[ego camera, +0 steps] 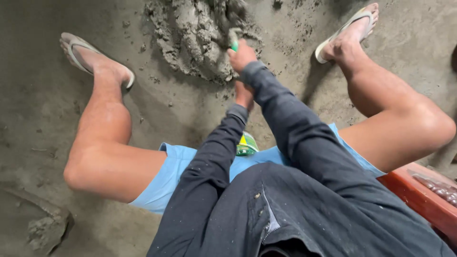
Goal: Mixing and shaping a pile of wet concrete on the floor using a hand trowel
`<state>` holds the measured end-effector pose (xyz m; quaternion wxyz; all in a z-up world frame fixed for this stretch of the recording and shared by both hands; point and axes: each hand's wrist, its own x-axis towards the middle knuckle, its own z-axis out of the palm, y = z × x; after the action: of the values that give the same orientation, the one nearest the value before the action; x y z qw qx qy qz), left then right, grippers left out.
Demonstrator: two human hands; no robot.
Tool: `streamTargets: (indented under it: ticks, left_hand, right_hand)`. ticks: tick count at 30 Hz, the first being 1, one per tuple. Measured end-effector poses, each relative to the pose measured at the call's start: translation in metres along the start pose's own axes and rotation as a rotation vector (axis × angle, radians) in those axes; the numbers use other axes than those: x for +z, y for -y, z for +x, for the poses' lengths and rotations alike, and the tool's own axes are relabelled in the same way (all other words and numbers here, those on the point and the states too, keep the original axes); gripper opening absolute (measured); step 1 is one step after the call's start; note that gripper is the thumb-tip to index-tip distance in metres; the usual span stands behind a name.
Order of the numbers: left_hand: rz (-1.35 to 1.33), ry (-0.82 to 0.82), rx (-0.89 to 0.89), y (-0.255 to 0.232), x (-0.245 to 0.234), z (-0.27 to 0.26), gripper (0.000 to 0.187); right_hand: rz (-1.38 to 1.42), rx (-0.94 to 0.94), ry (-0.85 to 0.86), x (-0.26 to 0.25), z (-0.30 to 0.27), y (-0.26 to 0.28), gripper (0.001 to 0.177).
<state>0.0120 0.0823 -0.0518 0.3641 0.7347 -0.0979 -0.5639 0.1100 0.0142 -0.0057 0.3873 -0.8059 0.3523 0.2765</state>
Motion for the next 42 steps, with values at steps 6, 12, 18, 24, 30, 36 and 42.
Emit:
streamTargets:
  ticks: [6, 12, 18, 24, 30, 36, 42]
  left_hand:
    - [-0.007, 0.118, 0.091, -0.059, 0.019, -0.035, 0.123]
    - [0.535, 0.062, 0.222, -0.101, -0.159, -0.188, 0.073]
    - [0.328, -0.491, 0.153, -0.082, -0.286, -0.321, 0.050]
    - [0.357, -0.759, 0.412, -0.100, -0.295, -0.344, 0.038]
    - [0.428, -0.898, 0.556, -0.109, -0.288, -0.342, 0.026]
    - [0.539, -0.864, 0.530, -0.120, -0.259, -0.344, 0.034]
    - [0.614, -0.719, 0.662, -0.141, -0.248, -0.371, 0.036]
  right_hand:
    - [-0.094, -0.056, -0.456, -0.049, 0.056, -0.166, 0.048]
    - [-0.307, 0.239, -0.393, -0.152, 0.084, -0.187, 0.061]
    - [-0.228, -0.116, -0.146, -0.148, 0.135, -0.111, 0.036]
    - [-0.683, -0.587, -0.142, -0.129, 0.220, -0.026, 0.017]
    - [-1.033, -0.471, -0.096, -0.074, 0.055, 0.049, 0.020]
    - [-0.683, -0.420, 0.001, -0.049, -0.025, -0.015, 0.034]
    - [-0.242, 0.024, -0.172, -0.070, -0.076, -0.059, 0.028]
